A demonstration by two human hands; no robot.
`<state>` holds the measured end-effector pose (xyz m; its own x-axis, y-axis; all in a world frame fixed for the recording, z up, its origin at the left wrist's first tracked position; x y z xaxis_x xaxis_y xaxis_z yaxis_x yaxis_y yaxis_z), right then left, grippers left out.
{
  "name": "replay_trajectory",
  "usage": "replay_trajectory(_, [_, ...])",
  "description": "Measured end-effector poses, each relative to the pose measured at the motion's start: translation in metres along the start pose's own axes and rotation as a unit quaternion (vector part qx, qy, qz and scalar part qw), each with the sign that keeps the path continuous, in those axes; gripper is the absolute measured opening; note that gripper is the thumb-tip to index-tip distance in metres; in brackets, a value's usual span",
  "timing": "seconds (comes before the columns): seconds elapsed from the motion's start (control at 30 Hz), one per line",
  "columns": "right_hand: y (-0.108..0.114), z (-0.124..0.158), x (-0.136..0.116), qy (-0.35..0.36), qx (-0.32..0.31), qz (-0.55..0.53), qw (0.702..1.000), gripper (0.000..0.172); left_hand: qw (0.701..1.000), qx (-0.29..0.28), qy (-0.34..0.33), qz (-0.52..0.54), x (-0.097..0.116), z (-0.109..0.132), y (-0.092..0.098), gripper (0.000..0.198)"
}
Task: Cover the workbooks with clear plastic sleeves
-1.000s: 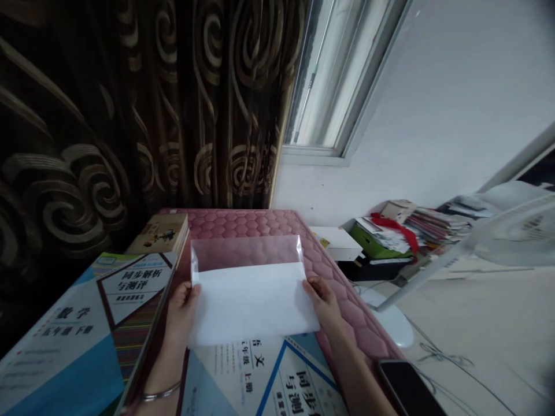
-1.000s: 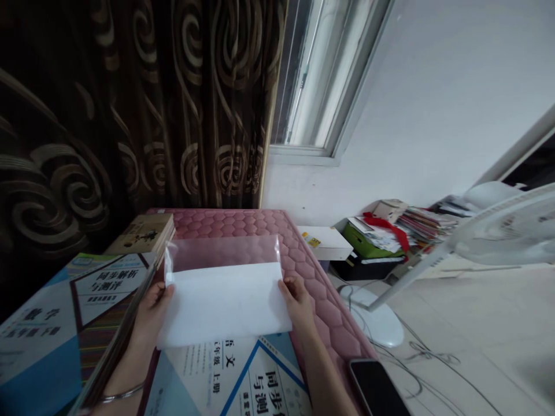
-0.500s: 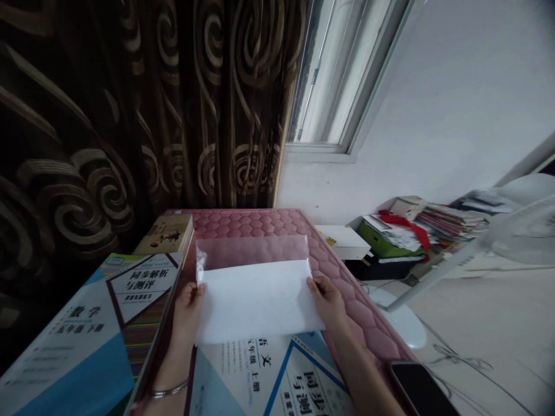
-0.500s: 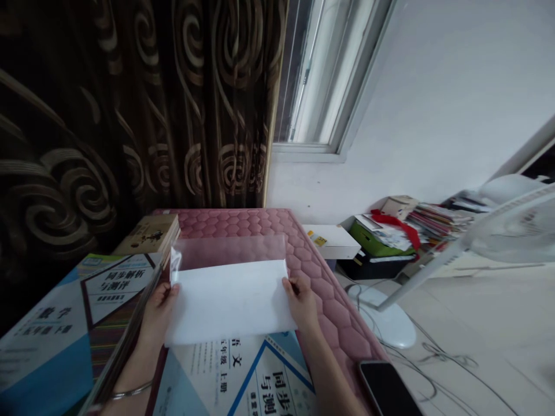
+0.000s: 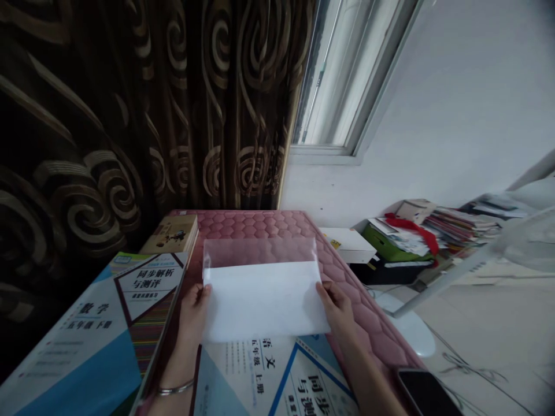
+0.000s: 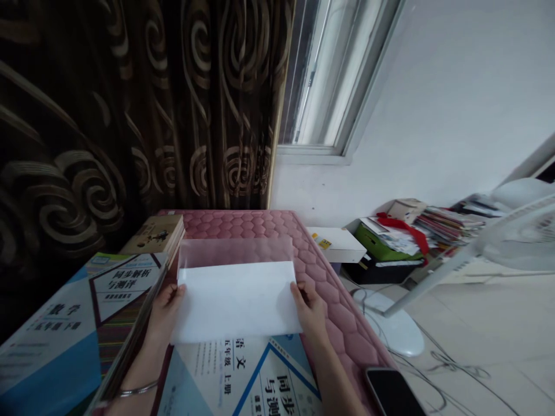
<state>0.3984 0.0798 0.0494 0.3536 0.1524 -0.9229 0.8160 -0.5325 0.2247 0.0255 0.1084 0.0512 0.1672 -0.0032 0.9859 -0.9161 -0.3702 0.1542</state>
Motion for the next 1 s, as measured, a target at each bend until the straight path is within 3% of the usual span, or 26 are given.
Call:
replay_trajectory(0.3, [-0.003, 0.003, -0.005, 0.065, 0.031, 0.072, 0.995, 0.051, 0.999, -0.030, 0.040, 0.023, 0.008, 0.006, -0.002, 0.044])
replay_trajectory(0.5, [-0.002, 0.002, 0.003, 0.037, 0.037, 0.006, 0.999, 0.045, 1.000, -0.019, 0.003, -0.009, 0.002, 0.004, -0.004, 0.042])
replay_trajectory(0.63, [-0.001, 0.002, 0.002, 0.039, 0.044, 0.007, 0.998, 0.043, 1.000, -0.017, 0.019, -0.003, 0.004, 0.006, -0.004, 0.043])
replay_trajectory(0.83, [-0.003, 0.003, 0.004, 0.048, 0.044, 0.024, 0.998, 0.044, 0.996, -0.074, 0.030, 0.036, 0.005, 0.006, -0.010, 0.041])
replay_trajectory(1.0, [-0.001, 0.002, 0.008, 0.018, 0.062, -0.021, 0.998, 0.041, 0.998, -0.048, 0.015, 0.031, 0.002, 0.006, -0.009, 0.036])
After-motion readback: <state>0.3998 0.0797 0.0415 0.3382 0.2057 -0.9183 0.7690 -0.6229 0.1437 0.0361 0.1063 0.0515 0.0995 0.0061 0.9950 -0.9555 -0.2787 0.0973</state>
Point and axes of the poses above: each hand's wrist, its own z-axis away from the middle knuckle, its own y-axis out of the back of the hand, x = y × z, the point moved 5 cm from there along -z, towards the middle knuckle, and after that the axes turned 4 degrees about y, right-handed, at the moved point
